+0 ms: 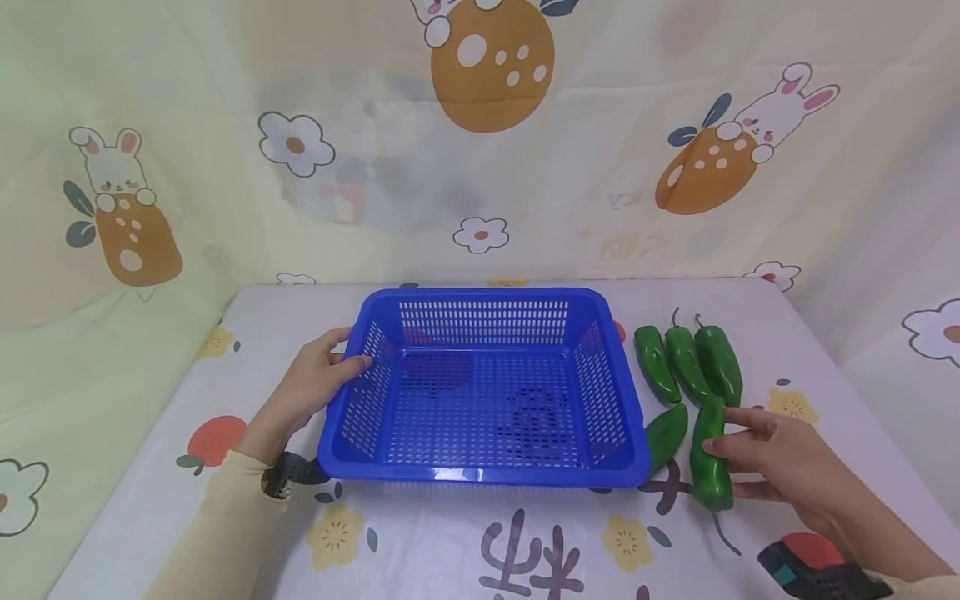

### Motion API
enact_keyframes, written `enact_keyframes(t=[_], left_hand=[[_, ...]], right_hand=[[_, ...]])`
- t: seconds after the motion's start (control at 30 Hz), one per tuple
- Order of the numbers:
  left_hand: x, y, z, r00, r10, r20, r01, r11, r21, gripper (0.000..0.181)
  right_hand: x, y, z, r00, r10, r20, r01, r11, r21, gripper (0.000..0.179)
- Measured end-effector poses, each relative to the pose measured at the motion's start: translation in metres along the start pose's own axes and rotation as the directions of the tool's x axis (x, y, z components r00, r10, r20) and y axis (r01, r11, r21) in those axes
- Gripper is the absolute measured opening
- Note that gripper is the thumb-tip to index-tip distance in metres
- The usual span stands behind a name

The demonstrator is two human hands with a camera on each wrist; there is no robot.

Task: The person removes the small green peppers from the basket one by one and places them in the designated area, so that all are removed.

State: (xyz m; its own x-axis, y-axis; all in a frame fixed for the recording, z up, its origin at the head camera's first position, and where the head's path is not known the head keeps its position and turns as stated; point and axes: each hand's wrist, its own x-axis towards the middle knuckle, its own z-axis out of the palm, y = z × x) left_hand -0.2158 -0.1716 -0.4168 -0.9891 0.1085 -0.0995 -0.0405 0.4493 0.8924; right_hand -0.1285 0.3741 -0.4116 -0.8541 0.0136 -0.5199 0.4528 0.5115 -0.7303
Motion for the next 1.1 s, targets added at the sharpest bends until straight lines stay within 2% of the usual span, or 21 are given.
enact_keyframes(t=[0.23,0.8,1.1], left_hand=[[0.0,0.001,0.0,1.0,0.0,0.0,0.0,1.0,0.008,0.062],[-0.001,0.002,0.0,1.0,-0.004,-0.006,0.004,1.0,0.008,0.062],[0.0,0.001,0.001,1.0,-0.002,-0.008,0.002,1.0,0.007,0.062]], right_hand=[[0.003,0.006,-0.002,0.999,0.019,0.026,-0.019,1.0,-0.003,0.085],[0.014,0.01,0.002,0.998,0.061,0.006,-0.061,0.997,-0.046,0.09],[0.016,0.01,0.003,0.999,0.046,0.014,-0.045,0.997,-0.061,0.088]])
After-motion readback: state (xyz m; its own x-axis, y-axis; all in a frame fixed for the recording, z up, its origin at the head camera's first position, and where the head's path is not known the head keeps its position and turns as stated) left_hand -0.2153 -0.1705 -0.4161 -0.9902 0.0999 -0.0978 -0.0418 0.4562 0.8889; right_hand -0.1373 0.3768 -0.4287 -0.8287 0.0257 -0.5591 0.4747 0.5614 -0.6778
